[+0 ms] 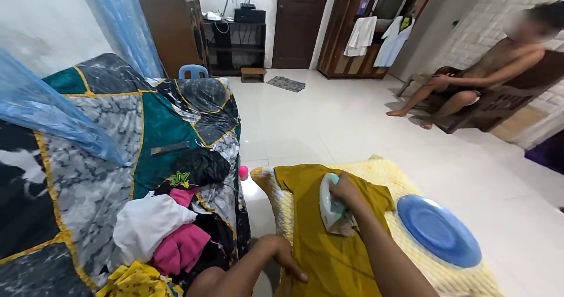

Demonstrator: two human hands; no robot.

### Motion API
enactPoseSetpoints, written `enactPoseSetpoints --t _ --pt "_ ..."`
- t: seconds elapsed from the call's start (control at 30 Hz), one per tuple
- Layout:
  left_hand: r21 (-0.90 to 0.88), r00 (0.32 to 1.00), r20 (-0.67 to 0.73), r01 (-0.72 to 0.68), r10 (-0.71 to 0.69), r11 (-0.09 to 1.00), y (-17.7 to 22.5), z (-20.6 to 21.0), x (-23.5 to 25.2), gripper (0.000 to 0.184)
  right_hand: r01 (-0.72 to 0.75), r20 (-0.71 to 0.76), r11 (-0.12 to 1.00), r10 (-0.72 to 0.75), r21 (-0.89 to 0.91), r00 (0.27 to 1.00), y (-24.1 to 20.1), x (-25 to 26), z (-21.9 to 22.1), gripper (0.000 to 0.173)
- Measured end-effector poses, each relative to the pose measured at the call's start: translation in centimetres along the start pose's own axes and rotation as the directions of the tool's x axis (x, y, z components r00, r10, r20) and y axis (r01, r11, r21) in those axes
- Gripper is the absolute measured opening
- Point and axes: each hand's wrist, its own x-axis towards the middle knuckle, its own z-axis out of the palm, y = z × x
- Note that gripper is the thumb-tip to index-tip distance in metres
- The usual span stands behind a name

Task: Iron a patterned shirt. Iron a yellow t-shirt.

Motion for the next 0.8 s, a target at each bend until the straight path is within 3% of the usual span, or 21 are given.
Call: enactPoseSetpoints --t 0.43,0.53,0.67,0.8 --pt "0.000 0.999 0.029 -0.030 0.030 1.000 -0.1 -0.1 0.4 0.091 -0.095 0.138 0.994 0.102 -0.060 0.985 7.6 -16.1 1.9 0.059" --pt "0.017 0.998 0.046 -0.034 0.034 0.999 -0.3 -0.1 0.5 0.090 -0.138 0.143 0.990 0.137 -0.005 0.980 8.7 -15.3 1.0 0.057" --pt "0.049 0.998 0.051 -0.038 0.036 0.998 -0.4 0.0 0.8 0.088 -0.199 0.071 0.973 0.191 0.117 0.979 8.2 -10.5 -0.6 0.063" --pt "0.008 0.998 0.050 -0.035 0.034 0.999 -0.7 0.1 0.8 0.084 -0.218 -0.048 0.972 0.223 0.092 0.974 5.2 -5.4 -1.4 0.082"
